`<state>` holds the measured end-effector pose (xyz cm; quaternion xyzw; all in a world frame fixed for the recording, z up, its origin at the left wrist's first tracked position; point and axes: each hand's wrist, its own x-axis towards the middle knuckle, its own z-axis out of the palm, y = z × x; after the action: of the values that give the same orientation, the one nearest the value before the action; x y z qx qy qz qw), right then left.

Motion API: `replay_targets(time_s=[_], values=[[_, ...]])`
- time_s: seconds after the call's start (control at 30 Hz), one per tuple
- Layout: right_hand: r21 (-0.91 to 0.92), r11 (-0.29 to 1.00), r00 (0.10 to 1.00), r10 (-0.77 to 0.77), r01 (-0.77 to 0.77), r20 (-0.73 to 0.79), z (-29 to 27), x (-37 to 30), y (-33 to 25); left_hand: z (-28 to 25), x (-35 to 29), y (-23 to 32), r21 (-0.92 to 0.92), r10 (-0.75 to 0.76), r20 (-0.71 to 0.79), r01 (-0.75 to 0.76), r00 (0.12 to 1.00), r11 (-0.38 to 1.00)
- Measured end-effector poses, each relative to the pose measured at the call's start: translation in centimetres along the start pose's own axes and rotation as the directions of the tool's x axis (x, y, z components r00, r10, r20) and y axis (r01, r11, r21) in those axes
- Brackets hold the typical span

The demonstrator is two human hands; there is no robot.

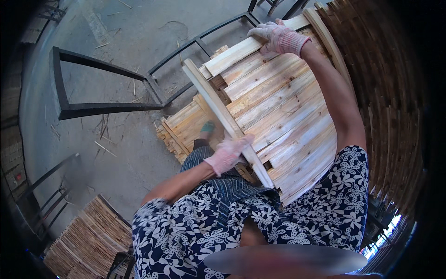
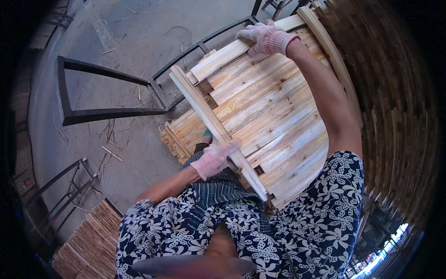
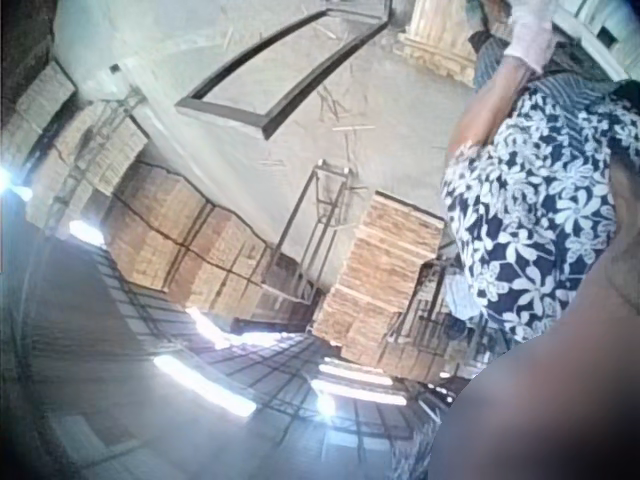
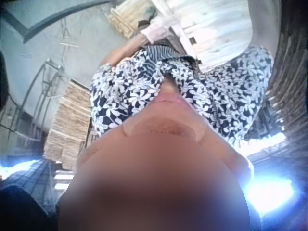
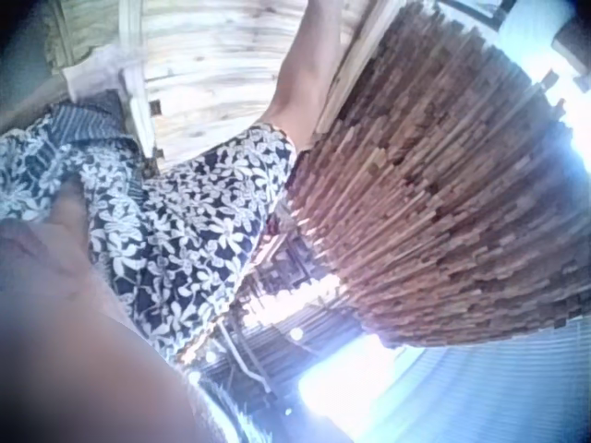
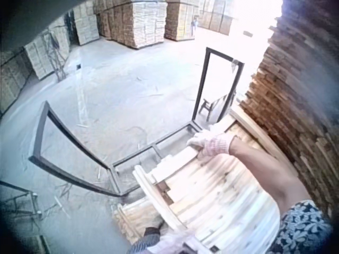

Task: The person repeatedly picks up bundles of light-colored wooden planks from a large pile and places them onto a metal rack. The person wears pink gloves and a floral shirt while organizing the wood in a warehouse setting.

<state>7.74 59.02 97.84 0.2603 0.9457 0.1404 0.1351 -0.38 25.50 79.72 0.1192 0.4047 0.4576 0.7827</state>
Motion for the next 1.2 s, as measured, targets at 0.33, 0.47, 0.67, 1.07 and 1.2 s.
replay_targets(time_s=[0.33, 0.47, 0.67, 1.07, 1.2], values=[[-0.078, 0.996, 0.949, -0.056, 0.033, -0.312, 2.5, -2.9, -0.5, -3.3, 0.5, -1.8, 0.704, 0.443, 0.388, -0.570, 0.808, 0.423], [0.447, 0.894, 0.983, 0.047, 0.037, -0.175, 2.9, -12.1, -9.9, 2.0, -2.6, 2.4, -0.102, -0.055, 0.051, 0.060, 0.997, 0.993], [0.931, 0.365, 0.960, 0.265, -0.012, -0.091, 6.0, -26.3, -19.7, 4.1, -0.6, 4.4, 0.298, 0.410, 0.340, -0.511, 0.846, 0.806], [0.491, 0.707, 0.792, 0.608, -0.509, -0.055, 18.4, -26.8, -19.7, 7.2, 6.6, 9.4, 0.353, -0.014, 0.865, -0.628, 0.502, -0.694], [0.500, 0.687, 0.795, 0.607, -0.527, 0.006, 18.4, -26.6, -19.5, 5.8, 11.5, 12.9, 0.264, -0.132, 0.741, -0.466, 0.658, -0.845]])
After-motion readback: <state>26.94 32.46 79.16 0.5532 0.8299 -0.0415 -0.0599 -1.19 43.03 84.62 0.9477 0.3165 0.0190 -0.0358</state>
